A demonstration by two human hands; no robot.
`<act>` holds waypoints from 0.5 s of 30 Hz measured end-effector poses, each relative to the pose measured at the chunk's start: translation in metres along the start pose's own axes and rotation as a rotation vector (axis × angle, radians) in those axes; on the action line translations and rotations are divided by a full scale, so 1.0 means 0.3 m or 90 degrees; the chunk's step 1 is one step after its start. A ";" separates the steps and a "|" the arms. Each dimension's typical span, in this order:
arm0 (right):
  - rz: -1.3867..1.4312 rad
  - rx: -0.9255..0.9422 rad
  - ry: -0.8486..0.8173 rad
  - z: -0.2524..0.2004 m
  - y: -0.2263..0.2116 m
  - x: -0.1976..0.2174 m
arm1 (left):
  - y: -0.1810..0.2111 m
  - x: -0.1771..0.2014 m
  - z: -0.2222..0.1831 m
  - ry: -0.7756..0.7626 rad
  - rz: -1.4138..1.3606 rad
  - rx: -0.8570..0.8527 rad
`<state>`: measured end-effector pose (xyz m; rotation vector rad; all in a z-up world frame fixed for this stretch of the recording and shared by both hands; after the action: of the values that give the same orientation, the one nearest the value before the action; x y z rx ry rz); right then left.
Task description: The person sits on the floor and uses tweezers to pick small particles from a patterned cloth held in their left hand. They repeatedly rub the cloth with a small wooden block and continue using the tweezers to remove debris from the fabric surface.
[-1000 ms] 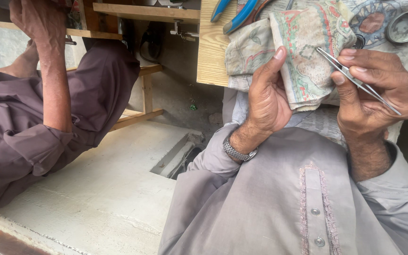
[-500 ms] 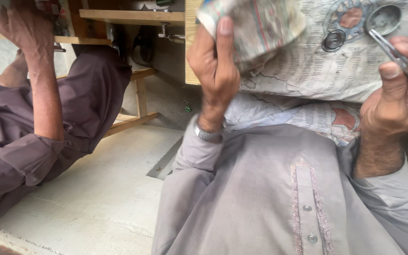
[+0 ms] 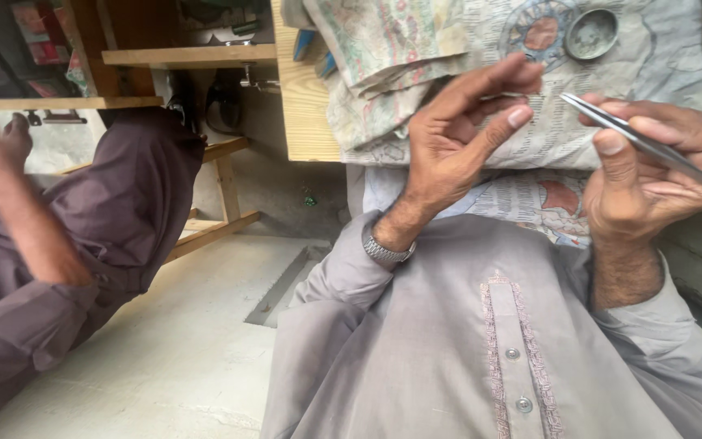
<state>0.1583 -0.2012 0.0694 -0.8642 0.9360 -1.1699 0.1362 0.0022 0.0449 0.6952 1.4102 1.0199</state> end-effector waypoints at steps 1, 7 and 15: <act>-0.002 0.000 -0.003 0.002 -0.016 -0.011 | -0.040 -0.018 -0.011 -0.022 -0.037 0.015; -0.020 0.025 -0.045 0.032 -0.077 -0.096 | -0.144 -0.021 -0.037 -0.031 -0.048 0.039; -0.004 0.016 -0.028 0.032 -0.081 -0.100 | -0.144 -0.016 -0.034 -0.003 0.001 0.024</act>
<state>0.1547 -0.1756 0.0995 -0.8694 0.8822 -1.1613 0.1335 -0.0228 0.0079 0.7262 1.4281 0.9943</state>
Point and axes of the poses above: each hand's wrist, its own z-axis towards the middle knuckle, its own x-axis out of the back of the hand, y = z × x, the point moved 10 cm from there along z, towards the middle knuckle, and after that the axes turned 5 degrees about z, right-handed, at the moved point
